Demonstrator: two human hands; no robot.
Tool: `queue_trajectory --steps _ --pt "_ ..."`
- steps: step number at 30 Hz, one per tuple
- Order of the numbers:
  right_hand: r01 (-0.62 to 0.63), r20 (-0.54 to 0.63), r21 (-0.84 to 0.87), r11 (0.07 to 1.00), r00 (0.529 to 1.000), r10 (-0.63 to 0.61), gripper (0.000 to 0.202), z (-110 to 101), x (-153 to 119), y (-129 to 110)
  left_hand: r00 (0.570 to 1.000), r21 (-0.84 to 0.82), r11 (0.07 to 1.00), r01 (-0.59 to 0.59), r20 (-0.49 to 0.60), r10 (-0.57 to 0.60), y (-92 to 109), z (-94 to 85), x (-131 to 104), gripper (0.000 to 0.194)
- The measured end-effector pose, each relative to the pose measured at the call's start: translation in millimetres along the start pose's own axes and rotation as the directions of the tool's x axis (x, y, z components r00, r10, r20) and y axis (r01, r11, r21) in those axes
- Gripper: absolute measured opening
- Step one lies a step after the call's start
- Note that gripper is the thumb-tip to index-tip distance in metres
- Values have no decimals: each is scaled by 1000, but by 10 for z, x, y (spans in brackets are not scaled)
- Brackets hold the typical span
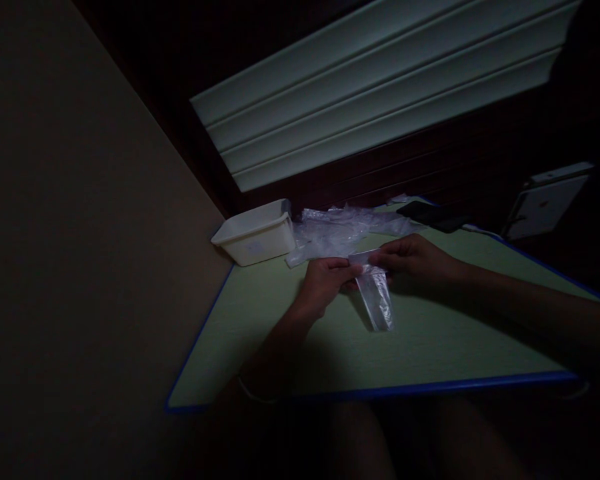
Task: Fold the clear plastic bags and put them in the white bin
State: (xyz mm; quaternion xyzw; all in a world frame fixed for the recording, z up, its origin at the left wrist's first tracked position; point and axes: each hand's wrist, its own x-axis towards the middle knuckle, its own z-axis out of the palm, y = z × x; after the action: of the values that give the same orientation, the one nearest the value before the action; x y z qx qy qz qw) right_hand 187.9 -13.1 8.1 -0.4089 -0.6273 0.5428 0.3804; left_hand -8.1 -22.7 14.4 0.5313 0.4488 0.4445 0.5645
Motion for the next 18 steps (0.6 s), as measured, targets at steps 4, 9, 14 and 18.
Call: queue_trajectory --steps 4,9,14,18 --pt "7 -23 18 1000 1000 -6 33 6 -2 -16 1000 -3 1000 4 6 -4 7 -42 7 28" --pt "-7 -45 50 999 999 9 36 30 -23 -53 994 -39 999 35 101 -31 0 -66 -7 31" --pt "15 -32 5 1000 999 -15 35 15 -23 -65 996 -44 999 22 88 -18 -7 -23 -17 28" --pt "-8 30 38 999 1000 7 37 13 -18 -12 999 -56 998 -21 27 23 -22 -14 4 25"
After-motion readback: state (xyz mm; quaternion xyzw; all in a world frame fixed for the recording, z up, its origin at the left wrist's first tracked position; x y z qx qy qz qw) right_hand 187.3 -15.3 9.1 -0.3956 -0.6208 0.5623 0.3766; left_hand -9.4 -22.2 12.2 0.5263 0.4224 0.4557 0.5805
